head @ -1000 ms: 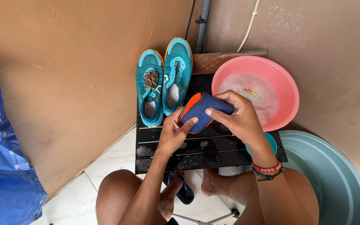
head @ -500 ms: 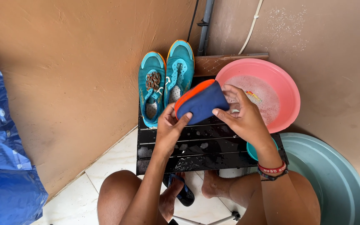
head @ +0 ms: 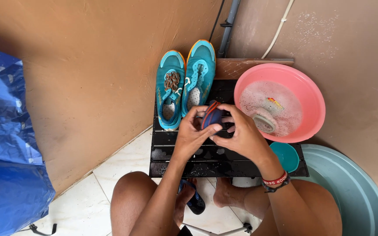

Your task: The person washes a pair of blue sneakers and their orange and blue insoles. They use a small blue cup to scoop soapy water from a pink basin and pour it over the shoes and insoles, then scrub the items with their hands.

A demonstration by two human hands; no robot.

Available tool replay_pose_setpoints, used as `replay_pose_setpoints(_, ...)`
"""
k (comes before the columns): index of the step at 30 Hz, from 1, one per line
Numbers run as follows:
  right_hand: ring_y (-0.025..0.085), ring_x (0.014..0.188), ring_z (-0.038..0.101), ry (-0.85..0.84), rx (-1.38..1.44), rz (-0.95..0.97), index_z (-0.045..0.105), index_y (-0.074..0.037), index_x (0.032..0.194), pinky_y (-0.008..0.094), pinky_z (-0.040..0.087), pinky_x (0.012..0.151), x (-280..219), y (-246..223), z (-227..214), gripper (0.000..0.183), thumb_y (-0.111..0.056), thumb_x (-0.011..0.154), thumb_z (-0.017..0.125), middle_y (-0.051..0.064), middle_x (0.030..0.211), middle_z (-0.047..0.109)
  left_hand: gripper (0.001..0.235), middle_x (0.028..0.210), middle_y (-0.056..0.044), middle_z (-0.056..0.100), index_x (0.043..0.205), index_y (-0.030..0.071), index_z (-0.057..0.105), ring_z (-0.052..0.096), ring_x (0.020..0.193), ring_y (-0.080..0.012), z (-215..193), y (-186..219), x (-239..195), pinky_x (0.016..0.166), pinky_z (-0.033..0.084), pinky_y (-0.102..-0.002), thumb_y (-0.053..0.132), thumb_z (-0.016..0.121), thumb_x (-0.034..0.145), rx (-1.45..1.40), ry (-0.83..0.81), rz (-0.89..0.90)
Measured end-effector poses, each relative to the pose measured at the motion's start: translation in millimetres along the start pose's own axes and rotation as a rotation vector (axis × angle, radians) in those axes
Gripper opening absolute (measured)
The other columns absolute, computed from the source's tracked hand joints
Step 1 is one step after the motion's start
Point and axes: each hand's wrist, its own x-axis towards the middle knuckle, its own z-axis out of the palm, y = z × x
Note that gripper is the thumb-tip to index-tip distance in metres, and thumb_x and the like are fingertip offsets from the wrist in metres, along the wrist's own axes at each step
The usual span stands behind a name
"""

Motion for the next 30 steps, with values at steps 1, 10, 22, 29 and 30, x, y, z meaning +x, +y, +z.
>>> replay_pose_setpoints(1, 0.048, 0.103, 0.073, -0.007, 0.002, -0.001, 0.056, -0.002, 0.139, 0.045, 0.064, 0.077, -1.6, 5.9, 0.7, 0.079, -0.011, 0.068, 0.089, 0.030, 0.130, 0.063, 0.056, 0.094, -0.010, 0.068, 0.123, 0.002, 0.069, 0.064, 0.078, -0.0109, 0.8, -6.2, -1.5, 0.066, 0.062, -0.026, 0.013, 0.095, 0.075, 0.001, 0.007, -0.001)
replay_pose_setpoints(10, 0.025, 0.091, 0.073, 0.043, 0.358, 0.066, 0.053, -0.006, 0.141, 0.037, 0.065, 0.072, -2.2, 39.2, 1.6, 0.079, 0.006, 0.067, 0.079, 0.018, 0.111, 0.066, 0.063, 0.095, -0.010, 0.061, 0.129, -0.002, 0.064, 0.069, 0.075, -0.0113, 1.0, 5.9, 0.3, 0.066, 0.061, -0.023, 0.014, 0.095, 0.077, -0.054, -0.053, -0.085)
replay_pose_setpoints(22, 0.041, 0.120, 0.068, 0.175, 1.078, -0.023, 0.036, -0.015, 0.117, 0.058, 0.064, 0.095, 5.6, 32.0, -13.4, 0.046, -0.033, 0.089, 0.068, 0.021, 0.144, 0.059, 0.080, 0.105, -0.009, 0.053, 0.138, 0.010, 0.063, 0.059, 0.082, -0.0204, -5.1, 42.6, 6.9, 0.067, 0.056, -0.031, 0.025, 0.100, 0.069, 0.439, 0.248, 0.307)
replay_pose_setpoints(29, 0.032, 0.108, 0.068, 0.311, 0.973, 0.084, 0.040, -0.013, 0.114, 0.052, 0.064, 0.085, 6.9, 19.6, -19.5, 0.029, 0.001, 0.090, 0.050, 0.022, 0.132, 0.062, 0.031, 0.100, -0.017, 0.066, 0.129, -0.001, 0.070, 0.063, 0.085, -0.0207, -37.4, 28.8, 15.7, 0.073, 0.060, -0.036, 0.004, 0.069, 0.099, 0.301, 0.405, 0.186)
replay_pose_setpoints(30, 0.031, 0.108, 0.066, 0.311, 0.954, 0.109, 0.042, -0.012, 0.119, 0.052, 0.062, 0.086, 6.8, 7.9, -20.8, 0.036, 0.003, 0.086, 0.049, 0.021, 0.133, 0.061, 0.030, 0.103, -0.017, 0.067, 0.130, 0.001, 0.070, 0.062, 0.093, -0.0207, -39.3, 29.6, 18.4, 0.078, 0.060, -0.038, 0.005, 0.067, 0.101, 0.239, 0.470, 0.239)
